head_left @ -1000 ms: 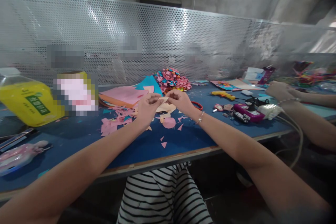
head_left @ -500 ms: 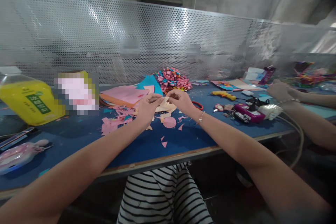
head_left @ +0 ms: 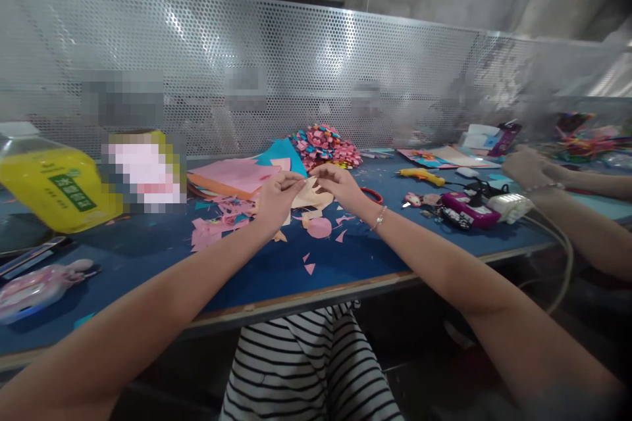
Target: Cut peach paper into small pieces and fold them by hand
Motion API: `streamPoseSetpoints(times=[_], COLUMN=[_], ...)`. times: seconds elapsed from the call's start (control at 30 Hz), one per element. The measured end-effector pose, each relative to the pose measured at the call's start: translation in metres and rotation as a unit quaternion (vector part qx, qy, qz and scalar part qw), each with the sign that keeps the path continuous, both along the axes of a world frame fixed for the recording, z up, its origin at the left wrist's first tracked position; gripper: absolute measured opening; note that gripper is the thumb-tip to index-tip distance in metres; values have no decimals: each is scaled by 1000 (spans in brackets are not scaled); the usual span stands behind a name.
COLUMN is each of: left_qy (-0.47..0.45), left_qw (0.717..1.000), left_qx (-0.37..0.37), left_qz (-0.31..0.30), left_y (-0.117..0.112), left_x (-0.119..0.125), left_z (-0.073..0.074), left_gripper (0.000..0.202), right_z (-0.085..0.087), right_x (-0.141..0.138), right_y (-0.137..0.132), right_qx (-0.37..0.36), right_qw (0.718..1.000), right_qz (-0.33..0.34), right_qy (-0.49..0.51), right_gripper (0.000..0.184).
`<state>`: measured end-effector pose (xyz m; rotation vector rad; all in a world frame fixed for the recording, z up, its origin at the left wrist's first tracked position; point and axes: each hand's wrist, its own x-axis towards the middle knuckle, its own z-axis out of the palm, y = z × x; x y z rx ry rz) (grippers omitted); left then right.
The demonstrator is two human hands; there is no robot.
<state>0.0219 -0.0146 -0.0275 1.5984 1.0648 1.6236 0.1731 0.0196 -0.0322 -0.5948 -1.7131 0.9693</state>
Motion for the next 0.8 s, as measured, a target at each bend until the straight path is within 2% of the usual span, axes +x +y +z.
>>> streamPoseSetpoints(times=[0.13,0.4,0.8], left_qy=[5,16,22], left_qw=[1000,1000,1000], left_qx=[1,-6,-8], left_qz=[-5,-1,12], left_y=[-1,1,2], left_x=[0,0,0], left_z=[1,0,-2], left_gripper=[11,13,12], right_z=[0,4,3], right_x=[0,-2,0], right_y=[-1,-3,-4], right_qx=[2,26,40], right_qw=[1000,998,996], right_qz=[12,-45,-62], right_qy=[-9,-30,-54], right_gripper=[17,25,16])
